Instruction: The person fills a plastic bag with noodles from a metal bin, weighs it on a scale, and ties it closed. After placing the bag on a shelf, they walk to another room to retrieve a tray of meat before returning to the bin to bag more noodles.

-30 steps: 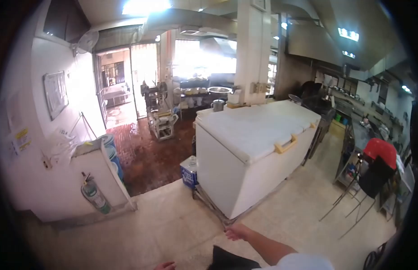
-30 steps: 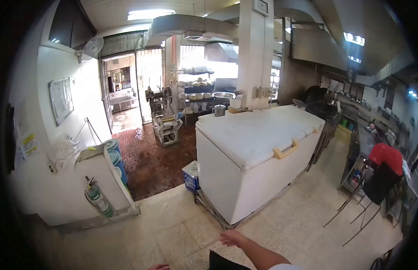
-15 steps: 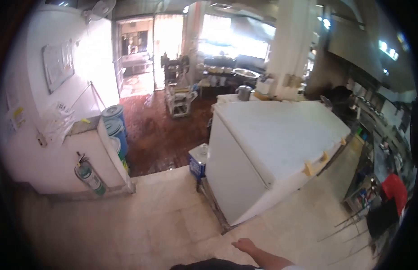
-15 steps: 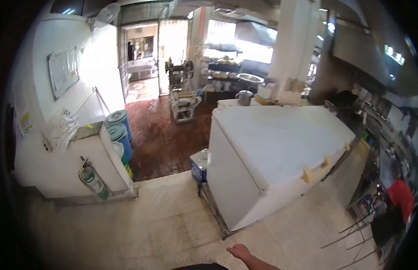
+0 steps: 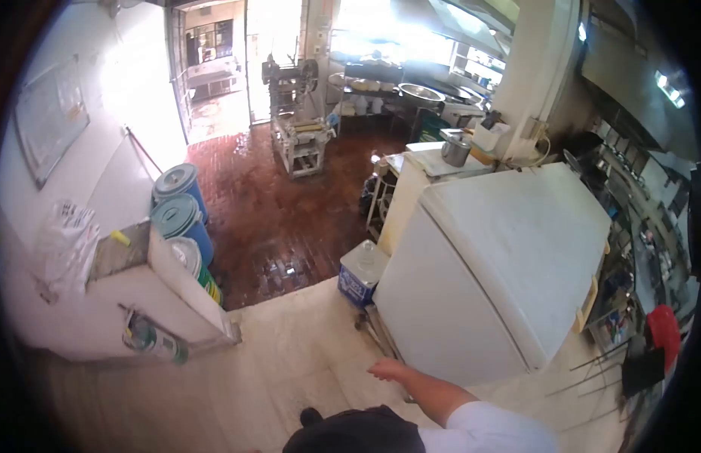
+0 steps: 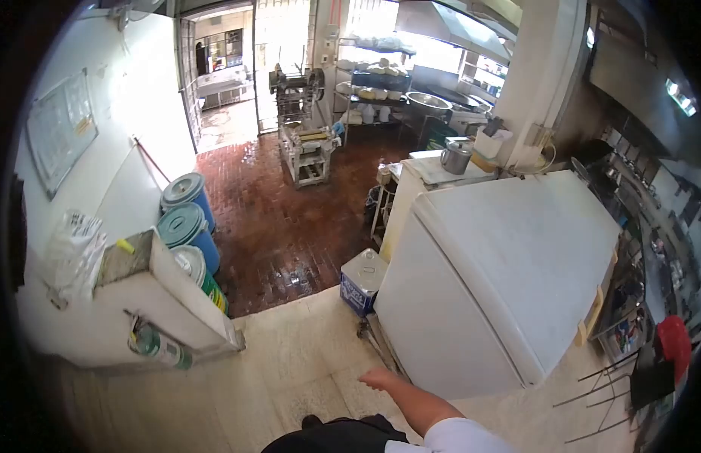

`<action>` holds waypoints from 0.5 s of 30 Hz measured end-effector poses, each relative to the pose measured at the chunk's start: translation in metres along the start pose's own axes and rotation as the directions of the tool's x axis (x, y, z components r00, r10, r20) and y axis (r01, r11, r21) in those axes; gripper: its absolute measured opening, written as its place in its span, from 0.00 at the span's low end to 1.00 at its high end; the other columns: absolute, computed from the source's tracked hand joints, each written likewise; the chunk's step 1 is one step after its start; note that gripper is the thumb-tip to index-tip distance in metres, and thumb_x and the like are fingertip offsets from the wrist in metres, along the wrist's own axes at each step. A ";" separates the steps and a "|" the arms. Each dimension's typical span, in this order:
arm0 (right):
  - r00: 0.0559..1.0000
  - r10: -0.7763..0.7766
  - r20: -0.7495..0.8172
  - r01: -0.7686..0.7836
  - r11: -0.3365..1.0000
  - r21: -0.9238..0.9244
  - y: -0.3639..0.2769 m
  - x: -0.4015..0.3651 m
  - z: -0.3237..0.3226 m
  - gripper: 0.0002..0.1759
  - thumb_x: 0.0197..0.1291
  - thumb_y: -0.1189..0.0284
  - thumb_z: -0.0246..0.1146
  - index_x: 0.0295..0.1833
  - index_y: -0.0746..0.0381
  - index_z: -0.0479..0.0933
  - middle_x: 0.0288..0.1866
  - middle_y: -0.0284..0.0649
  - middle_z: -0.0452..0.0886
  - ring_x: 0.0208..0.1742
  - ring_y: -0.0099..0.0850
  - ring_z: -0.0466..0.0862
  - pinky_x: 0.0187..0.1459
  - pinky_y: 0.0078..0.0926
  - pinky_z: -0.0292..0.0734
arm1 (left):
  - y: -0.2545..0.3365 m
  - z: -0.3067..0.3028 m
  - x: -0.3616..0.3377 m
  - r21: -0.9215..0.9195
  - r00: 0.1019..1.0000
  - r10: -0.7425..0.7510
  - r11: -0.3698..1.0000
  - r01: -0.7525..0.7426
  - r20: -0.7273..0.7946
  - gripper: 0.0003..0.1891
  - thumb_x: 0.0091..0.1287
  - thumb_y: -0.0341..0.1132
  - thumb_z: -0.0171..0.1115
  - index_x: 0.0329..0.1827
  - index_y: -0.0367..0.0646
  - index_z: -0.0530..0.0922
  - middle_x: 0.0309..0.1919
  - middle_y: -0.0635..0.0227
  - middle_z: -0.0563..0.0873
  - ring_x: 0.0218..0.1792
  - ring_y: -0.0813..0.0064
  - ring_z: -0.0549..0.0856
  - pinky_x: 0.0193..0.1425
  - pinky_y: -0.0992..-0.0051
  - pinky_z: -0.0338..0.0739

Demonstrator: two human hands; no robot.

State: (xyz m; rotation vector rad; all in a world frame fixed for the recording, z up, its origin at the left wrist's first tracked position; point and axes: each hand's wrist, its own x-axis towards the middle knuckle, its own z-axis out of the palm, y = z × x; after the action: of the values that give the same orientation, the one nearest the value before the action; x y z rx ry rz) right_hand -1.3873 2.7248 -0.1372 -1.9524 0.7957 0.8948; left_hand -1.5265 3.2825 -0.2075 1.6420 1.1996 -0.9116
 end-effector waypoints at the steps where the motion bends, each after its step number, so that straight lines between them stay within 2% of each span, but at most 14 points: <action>1: 0.977 -0.213 -0.021 0.206 0.964 -0.166 -0.024 0.003 0.001 0.22 0.56 0.50 0.64 0.39 0.60 0.83 0.30 0.38 0.84 0.32 0.29 0.83 0.33 0.33 0.77 | 0.054 -0.013 0.017 -0.003 0.997 -0.021 1.000 0.021 -0.072 0.12 0.68 0.44 0.59 0.46 0.46 0.79 0.35 0.65 0.85 0.36 0.69 0.85 0.38 0.68 0.79; 2: 0.910 -0.414 -0.004 0.390 0.860 -0.329 -0.042 0.007 0.002 0.23 0.56 0.49 0.64 0.39 0.60 0.83 0.31 0.38 0.84 0.31 0.28 0.83 0.33 0.32 0.77 | 0.107 -0.023 0.036 -0.034 0.983 -0.065 0.998 0.060 -0.172 0.12 0.69 0.44 0.58 0.45 0.47 0.79 0.35 0.66 0.85 0.35 0.69 0.85 0.37 0.69 0.79; 3: 0.914 -0.406 -0.007 0.382 0.867 -0.320 -0.057 0.011 0.002 0.23 0.56 0.49 0.64 0.39 0.60 0.83 0.31 0.38 0.84 0.31 0.28 0.83 0.33 0.32 0.77 | 0.161 -0.040 0.055 0.179 0.988 0.139 0.976 -0.126 -0.063 0.11 0.66 0.41 0.60 0.40 0.42 0.80 0.25 0.65 0.83 0.26 0.67 0.83 0.28 0.65 0.78; 4: 0.911 -0.411 0.024 0.397 0.861 -0.317 -0.073 0.018 -0.001 0.23 0.56 0.49 0.64 0.39 0.60 0.83 0.31 0.37 0.84 0.31 0.27 0.82 0.32 0.31 0.77 | 0.218 -0.048 0.072 0.164 0.982 0.155 0.977 -0.136 -0.111 0.11 0.64 0.41 0.61 0.35 0.41 0.78 0.23 0.64 0.81 0.21 0.68 0.80 0.23 0.65 0.75; 5: 0.907 -0.417 0.056 0.413 0.854 -0.318 -0.086 0.026 -0.006 0.23 0.56 0.49 0.64 0.40 0.60 0.84 0.31 0.37 0.84 0.30 0.27 0.82 0.31 0.30 0.77 | 0.272 -0.048 0.050 0.050 0.947 0.291 0.957 -0.287 -0.134 0.10 0.66 0.41 0.58 0.33 0.44 0.78 0.25 0.68 0.80 0.24 0.72 0.79 0.25 0.68 0.73; 6: 0.935 -0.339 0.107 0.355 0.889 -0.289 -0.096 0.032 -0.012 0.23 0.57 0.49 0.64 0.39 0.59 0.84 0.30 0.36 0.84 0.29 0.28 0.82 0.31 0.30 0.77 | 0.311 -0.053 0.076 -0.130 0.910 0.407 0.901 -0.415 -0.082 0.09 0.66 0.40 0.58 0.34 0.45 0.77 0.25 0.67 0.80 0.23 0.72 0.79 0.22 0.69 0.72; 8: 0.962 -0.232 0.142 0.261 0.935 -0.241 -0.101 0.064 -0.022 0.23 0.58 0.49 0.62 0.36 0.60 0.84 0.26 0.38 0.83 0.25 0.30 0.81 0.28 0.31 0.77 | 0.395 -0.043 0.059 -0.283 0.860 0.507 0.817 -0.503 -0.062 0.07 0.65 0.39 0.57 0.34 0.46 0.76 0.25 0.67 0.80 0.24 0.73 0.80 0.22 0.69 0.72; 9: 0.977 -0.129 0.171 0.175 0.941 -0.291 -0.100 0.085 -0.031 0.25 0.59 0.47 0.61 0.36 0.60 0.84 0.26 0.39 0.83 0.24 0.31 0.80 0.28 0.31 0.77 | 0.413 -0.031 0.061 -0.292 0.862 0.502 0.816 -0.499 -0.070 0.07 0.65 0.39 0.57 0.34 0.46 0.76 0.25 0.67 0.80 0.24 0.73 0.80 0.22 0.69 0.72; 10: 0.961 -0.037 0.272 0.127 0.939 -0.318 -0.084 0.131 -0.040 0.27 0.56 0.46 0.63 0.37 0.63 0.84 0.26 0.42 0.82 0.26 0.35 0.82 0.30 0.37 0.79 | 0.432 -0.023 0.063 -0.264 0.817 0.575 0.781 -0.565 -0.048 0.07 0.64 0.39 0.57 0.35 0.46 0.76 0.25 0.68 0.81 0.24 0.73 0.80 0.21 0.70 0.72; 11: 0.970 -0.072 0.231 0.165 0.895 -0.414 -0.078 0.148 -0.053 0.27 0.56 0.46 0.64 0.40 0.62 0.84 0.29 0.44 0.83 0.29 0.37 0.83 0.32 0.39 0.79 | 0.461 -0.017 0.065 -0.235 0.756 0.654 0.731 -0.640 -0.026 0.07 0.64 0.39 0.57 0.35 0.47 0.76 0.25 0.68 0.81 0.25 0.74 0.81 0.21 0.70 0.73; 12: 0.975 -0.113 0.189 0.195 0.841 -0.504 -0.076 0.166 -0.073 0.27 0.55 0.47 0.64 0.42 0.61 0.85 0.33 0.46 0.84 0.32 0.39 0.84 0.34 0.42 0.80 | 0.474 -0.002 0.046 -0.027 0.808 0.583 0.810 -0.586 -0.082 0.07 0.64 0.40 0.56 0.35 0.47 0.77 0.24 0.69 0.81 0.24 0.74 0.81 0.21 0.72 0.73; 13: 0.995 -0.025 0.099 0.054 0.952 -0.301 -0.068 0.181 -0.089 0.25 0.57 0.47 0.62 0.34 0.60 0.83 0.27 0.42 0.82 0.27 0.37 0.82 0.31 0.38 0.78 | 0.476 0.008 0.046 0.039 0.812 0.582 0.813 -0.580 -0.055 0.09 0.65 0.41 0.56 0.35 0.45 0.79 0.25 0.67 0.82 0.22 0.73 0.80 0.21 0.73 0.74; 14: 0.995 0.094 0.034 -0.091 0.994 -0.068 -0.063 0.194 -0.104 0.25 0.58 0.47 0.60 0.27 0.58 0.81 0.21 0.39 0.80 0.23 0.34 0.80 0.28 0.35 0.77 | 0.468 0.014 0.060 0.065 0.846 0.532 0.844 -0.533 0.036 0.12 0.64 0.43 0.58 0.37 0.44 0.80 0.26 0.66 0.83 0.23 0.72 0.81 0.22 0.71 0.75; 15: 0.991 0.063 0.119 -0.025 0.955 -0.297 -0.078 0.214 -0.132 0.23 0.57 0.48 0.60 0.26 0.57 0.81 0.21 0.38 0.80 0.22 0.34 0.80 0.28 0.35 0.76 | 0.467 0.020 0.061 0.209 0.889 0.437 0.864 -0.458 0.138 0.10 0.62 0.40 0.61 0.34 0.42 0.81 0.25 0.66 0.82 0.23 0.71 0.81 0.23 0.72 0.75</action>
State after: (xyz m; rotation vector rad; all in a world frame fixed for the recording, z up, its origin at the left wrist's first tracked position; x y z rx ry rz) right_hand -1.1708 2.6039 -0.2257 -2.1133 0.6632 1.2102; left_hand -1.0618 3.2155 -0.1638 1.9426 0.6177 -0.8340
